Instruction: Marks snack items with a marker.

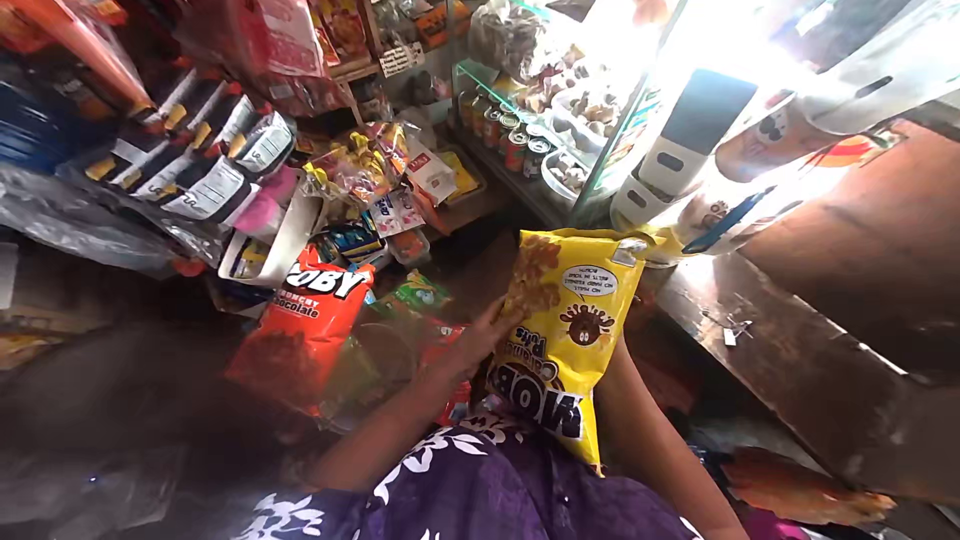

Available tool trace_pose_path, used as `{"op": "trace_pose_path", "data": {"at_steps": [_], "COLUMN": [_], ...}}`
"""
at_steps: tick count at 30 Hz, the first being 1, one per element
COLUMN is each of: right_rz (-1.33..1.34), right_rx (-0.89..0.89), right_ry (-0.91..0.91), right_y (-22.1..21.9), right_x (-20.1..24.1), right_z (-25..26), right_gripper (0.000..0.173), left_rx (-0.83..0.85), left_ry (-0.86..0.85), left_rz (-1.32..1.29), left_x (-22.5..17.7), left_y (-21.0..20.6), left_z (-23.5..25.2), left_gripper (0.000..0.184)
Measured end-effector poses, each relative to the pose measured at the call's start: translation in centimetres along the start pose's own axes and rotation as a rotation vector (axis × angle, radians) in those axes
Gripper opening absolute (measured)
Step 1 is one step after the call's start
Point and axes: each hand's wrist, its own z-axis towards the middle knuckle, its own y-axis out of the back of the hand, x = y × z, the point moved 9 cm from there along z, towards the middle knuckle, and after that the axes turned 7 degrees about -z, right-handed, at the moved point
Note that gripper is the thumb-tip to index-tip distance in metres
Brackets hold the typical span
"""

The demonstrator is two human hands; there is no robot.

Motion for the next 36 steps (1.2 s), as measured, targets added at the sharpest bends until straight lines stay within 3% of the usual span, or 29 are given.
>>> {"op": "trace_pose_path", "data": {"at_steps": [4,8,11,14,16,21,24,27,28,29,31,32,34,35,36], "right_rz": [0.005,0.087,0.053,-0.129,-0.087,0.205,0.157,0.081,0.056,0.040,0.032,0.033,0.023,-0.001,-0.028], "right_rx": [0.066,0.159,0.316,0.218,0.248,0.716,0.821,0.972,1.021,1.064,1.147,1.190,1.251,1.277,1.308], "right_ry": [-0.030,0.090,0.190,0.132,0.157,0.301,0.285,0.298,0.307,0.318,0.309,0.302,0.292,0.308,0.343], "right_y": [-2.1,-3.7,-5.1,-6.2,-7.0,-9.1,-10.2,-11.3,-11.7,-12.1,-13.1,-13.6,-14.9,-15.4,-15.7], "right_x": [3.4,4.9,4.9,7.8,8.2,5.6,5.8,6.4,6.6,6.7,6.4,6.1,5.4,5.2,5.4], "right_z": [-2.3,-1.9,-0.5,-3.5,-4.4,-2.6,-3.9,-6.0,-6.8,-7.5,-8.5,-9.0,-9.6,-9.9,-10.4], "right_gripper": [0.028,0.034,0.036,0.033,0.028,0.022,0.020,0.023,0.024,0.024,0.023,0.021,0.019,0.017,0.017], "left_rx": [-0.039,0.017,0.054,0.137,0.193,0.324,0.610,0.733,0.734,0.623,0.175,0.055,0.165,0.101,0.149], "left_ry": [0.075,0.146,0.167,0.183,0.197,0.198,0.066,-0.088,-0.164,-0.194,-0.269,-0.325,-0.399,-0.376,-0.453], "left_rz": [0.073,0.188,0.066,-0.162,-0.200,-0.129,-0.356,-0.618,-0.703,-0.757,-0.602,-0.464,-0.213,-0.117,-0.002], "left_x": [0.5,0.9,1.4,2.7,3.9,4.8,4.5,3.6,3.4,3.5,3.3,3.3,4.9,5.4,6.0], "left_y": [0.7,0.9,0.6,0.0,0.2,0.6,-0.1,0.2,1.0,2.1,4.7,5.3,5.3,5.3,5.3], "left_z": [-0.3,-1.3,-2.3,-2.5,-2.4,-3.3,-3.9,-4.2,-3.6,-2.6,-0.8,0.3,4.7,6.7,8.5], "left_gripper": [0.060,0.064,0.059,0.046,0.042,0.030,0.028,0.025,0.025,0.028,0.038,0.035,0.030,0.022,0.022]}}
